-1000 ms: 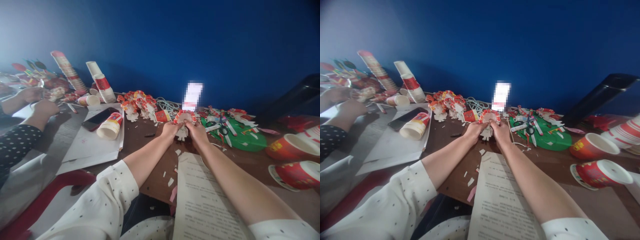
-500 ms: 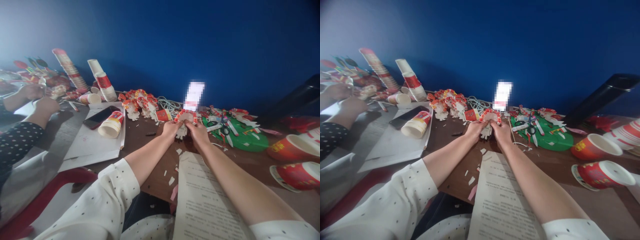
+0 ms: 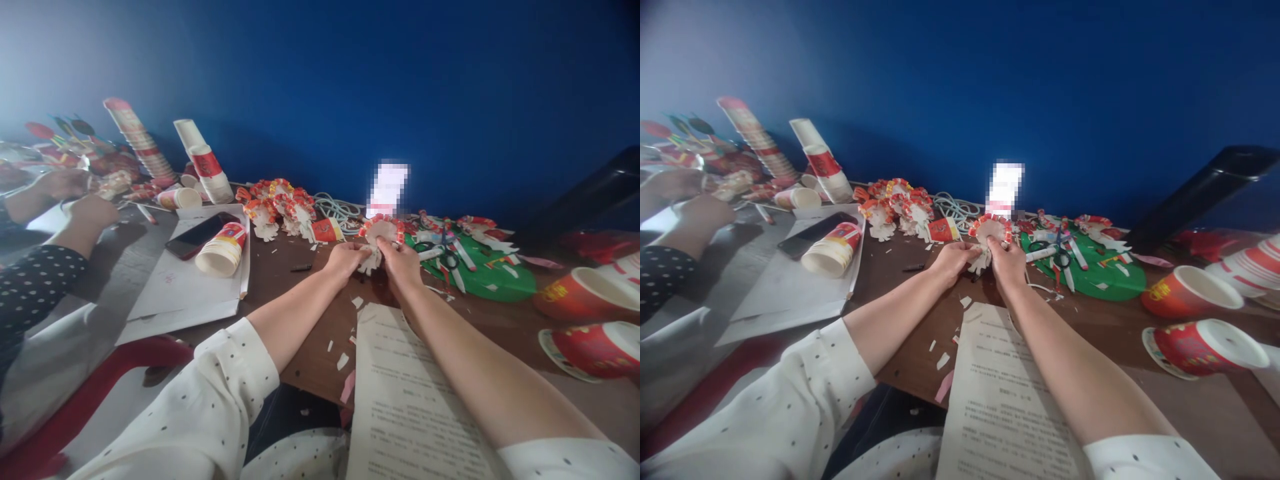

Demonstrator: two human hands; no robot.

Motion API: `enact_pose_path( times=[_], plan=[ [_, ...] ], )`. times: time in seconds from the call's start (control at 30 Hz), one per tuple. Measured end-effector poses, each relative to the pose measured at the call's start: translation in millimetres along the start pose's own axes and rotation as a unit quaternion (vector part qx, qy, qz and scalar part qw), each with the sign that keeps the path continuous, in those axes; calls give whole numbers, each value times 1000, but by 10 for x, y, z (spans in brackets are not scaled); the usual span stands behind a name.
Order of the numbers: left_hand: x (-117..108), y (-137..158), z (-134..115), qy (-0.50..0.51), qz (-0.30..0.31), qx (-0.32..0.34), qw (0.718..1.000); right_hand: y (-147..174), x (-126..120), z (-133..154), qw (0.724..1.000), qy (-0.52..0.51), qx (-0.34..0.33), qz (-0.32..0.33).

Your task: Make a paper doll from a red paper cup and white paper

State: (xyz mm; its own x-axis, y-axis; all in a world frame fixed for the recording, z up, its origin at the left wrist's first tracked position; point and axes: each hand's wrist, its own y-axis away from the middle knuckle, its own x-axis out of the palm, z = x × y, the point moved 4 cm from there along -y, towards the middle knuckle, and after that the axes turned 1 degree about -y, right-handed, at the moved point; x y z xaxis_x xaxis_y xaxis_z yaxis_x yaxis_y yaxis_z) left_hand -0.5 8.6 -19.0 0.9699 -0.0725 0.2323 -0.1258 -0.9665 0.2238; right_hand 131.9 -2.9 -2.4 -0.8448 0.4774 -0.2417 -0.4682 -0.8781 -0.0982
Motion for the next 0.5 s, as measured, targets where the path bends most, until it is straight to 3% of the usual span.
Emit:
enact_pose_path(
  times=[0.5],
  plan=[
    [22, 120, -65, -30, -36, -7, 999, -33, 42, -46, 1000, 11, -27, 8]
  ],
)
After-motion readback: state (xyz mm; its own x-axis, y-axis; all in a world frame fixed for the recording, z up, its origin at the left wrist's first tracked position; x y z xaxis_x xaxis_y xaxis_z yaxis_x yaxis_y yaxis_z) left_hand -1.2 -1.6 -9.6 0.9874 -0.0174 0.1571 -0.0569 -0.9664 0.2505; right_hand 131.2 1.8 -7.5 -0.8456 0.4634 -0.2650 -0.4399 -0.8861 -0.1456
